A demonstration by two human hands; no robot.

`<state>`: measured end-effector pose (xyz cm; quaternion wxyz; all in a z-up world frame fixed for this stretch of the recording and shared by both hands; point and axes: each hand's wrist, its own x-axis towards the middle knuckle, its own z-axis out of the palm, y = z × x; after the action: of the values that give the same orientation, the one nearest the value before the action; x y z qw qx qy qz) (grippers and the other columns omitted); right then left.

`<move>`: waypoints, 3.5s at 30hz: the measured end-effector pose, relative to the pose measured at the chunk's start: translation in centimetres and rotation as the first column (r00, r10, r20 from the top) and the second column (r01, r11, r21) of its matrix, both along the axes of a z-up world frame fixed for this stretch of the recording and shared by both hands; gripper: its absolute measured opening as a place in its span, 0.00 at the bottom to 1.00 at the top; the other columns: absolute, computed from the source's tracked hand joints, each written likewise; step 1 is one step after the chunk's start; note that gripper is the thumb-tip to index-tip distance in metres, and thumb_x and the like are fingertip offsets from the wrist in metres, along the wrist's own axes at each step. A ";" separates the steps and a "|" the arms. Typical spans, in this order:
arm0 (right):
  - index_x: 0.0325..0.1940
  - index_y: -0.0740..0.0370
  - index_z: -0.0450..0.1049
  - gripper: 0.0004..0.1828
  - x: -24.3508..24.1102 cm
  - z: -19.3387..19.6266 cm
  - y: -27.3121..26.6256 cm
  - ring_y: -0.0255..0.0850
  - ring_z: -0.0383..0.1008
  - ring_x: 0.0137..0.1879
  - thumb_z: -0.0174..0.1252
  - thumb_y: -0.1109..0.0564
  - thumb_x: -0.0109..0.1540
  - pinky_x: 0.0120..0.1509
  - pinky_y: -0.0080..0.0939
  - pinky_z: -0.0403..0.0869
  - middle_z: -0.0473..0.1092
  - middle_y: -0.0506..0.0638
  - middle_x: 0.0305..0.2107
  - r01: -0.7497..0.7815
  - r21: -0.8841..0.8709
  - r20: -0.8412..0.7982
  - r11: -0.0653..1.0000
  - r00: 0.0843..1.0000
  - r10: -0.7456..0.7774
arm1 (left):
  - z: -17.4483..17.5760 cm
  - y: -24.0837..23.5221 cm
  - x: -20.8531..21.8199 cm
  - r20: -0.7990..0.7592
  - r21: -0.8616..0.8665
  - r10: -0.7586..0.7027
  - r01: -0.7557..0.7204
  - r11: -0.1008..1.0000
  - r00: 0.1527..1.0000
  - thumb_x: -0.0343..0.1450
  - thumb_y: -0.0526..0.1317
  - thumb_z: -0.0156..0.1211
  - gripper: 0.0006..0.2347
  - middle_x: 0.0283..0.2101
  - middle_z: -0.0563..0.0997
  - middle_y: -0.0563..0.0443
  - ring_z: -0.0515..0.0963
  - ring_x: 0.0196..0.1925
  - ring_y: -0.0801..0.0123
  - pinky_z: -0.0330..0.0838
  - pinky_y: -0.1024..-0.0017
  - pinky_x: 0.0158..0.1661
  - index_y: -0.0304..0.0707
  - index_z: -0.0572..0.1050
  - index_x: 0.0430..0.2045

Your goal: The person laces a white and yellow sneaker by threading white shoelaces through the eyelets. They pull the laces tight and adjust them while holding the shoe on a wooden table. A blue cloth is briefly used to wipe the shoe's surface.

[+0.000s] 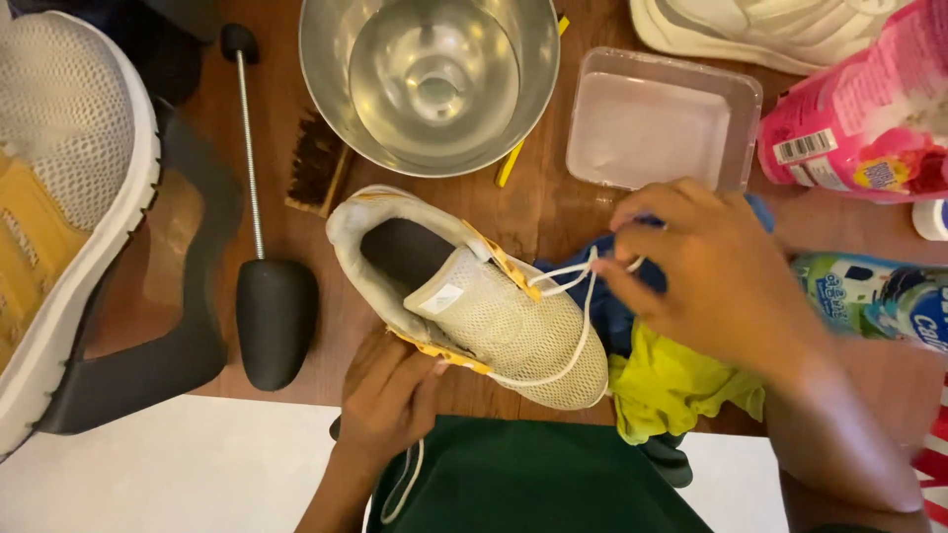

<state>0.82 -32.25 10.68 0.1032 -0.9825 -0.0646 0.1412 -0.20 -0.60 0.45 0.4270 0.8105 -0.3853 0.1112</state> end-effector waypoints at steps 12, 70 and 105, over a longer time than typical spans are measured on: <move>0.68 0.55 0.68 0.28 3.0 1.1 1.3 0.54 0.63 0.70 0.52 0.44 0.65 0.71 0.64 0.63 0.67 0.58 0.63 -0.383 0.135 0.039 0.914 0.924 0.381 | 5.0 -1.2 1.5 0.116 -0.049 -0.030 0.036 0.998 0.993 0.68 0.36 0.73 0.06 0.18 0.68 0.54 0.62 0.18 0.70 0.61 0.73 0.22 0.34 0.80 0.27; 0.51 0.46 0.81 0.16 3.9 0.2 -0.1 0.40 0.81 0.46 0.52 0.43 0.66 0.49 0.48 0.75 0.78 0.42 0.38 -0.211 0.336 -0.115 0.918 0.958 0.262 | 3.9 -1.5 1.0 0.041 -0.167 0.139 -0.131 0.977 0.989 0.68 0.33 0.68 0.04 0.21 0.71 0.46 0.68 0.20 0.66 0.65 0.73 0.23 0.32 0.79 0.30; 0.74 0.60 0.53 0.42 -1.3 0.4 5.0 0.52 0.62 0.79 0.66 0.62 0.61 0.87 0.54 0.66 0.60 0.57 0.71 -0.540 0.667 0.358 0.513 0.836 0.415 | 6.1 -5.0 -2.5 0.040 -0.657 -0.340 0.281 0.699 0.940 0.65 0.18 0.53 0.14 0.49 0.69 0.37 0.77 0.41 0.52 0.80 0.72 0.35 0.40 0.71 0.33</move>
<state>-0.45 -27.27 11.06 0.4474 -0.8021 -0.3926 0.0493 -2.72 -5.60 6.51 0.7112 0.5369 -0.4347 0.1307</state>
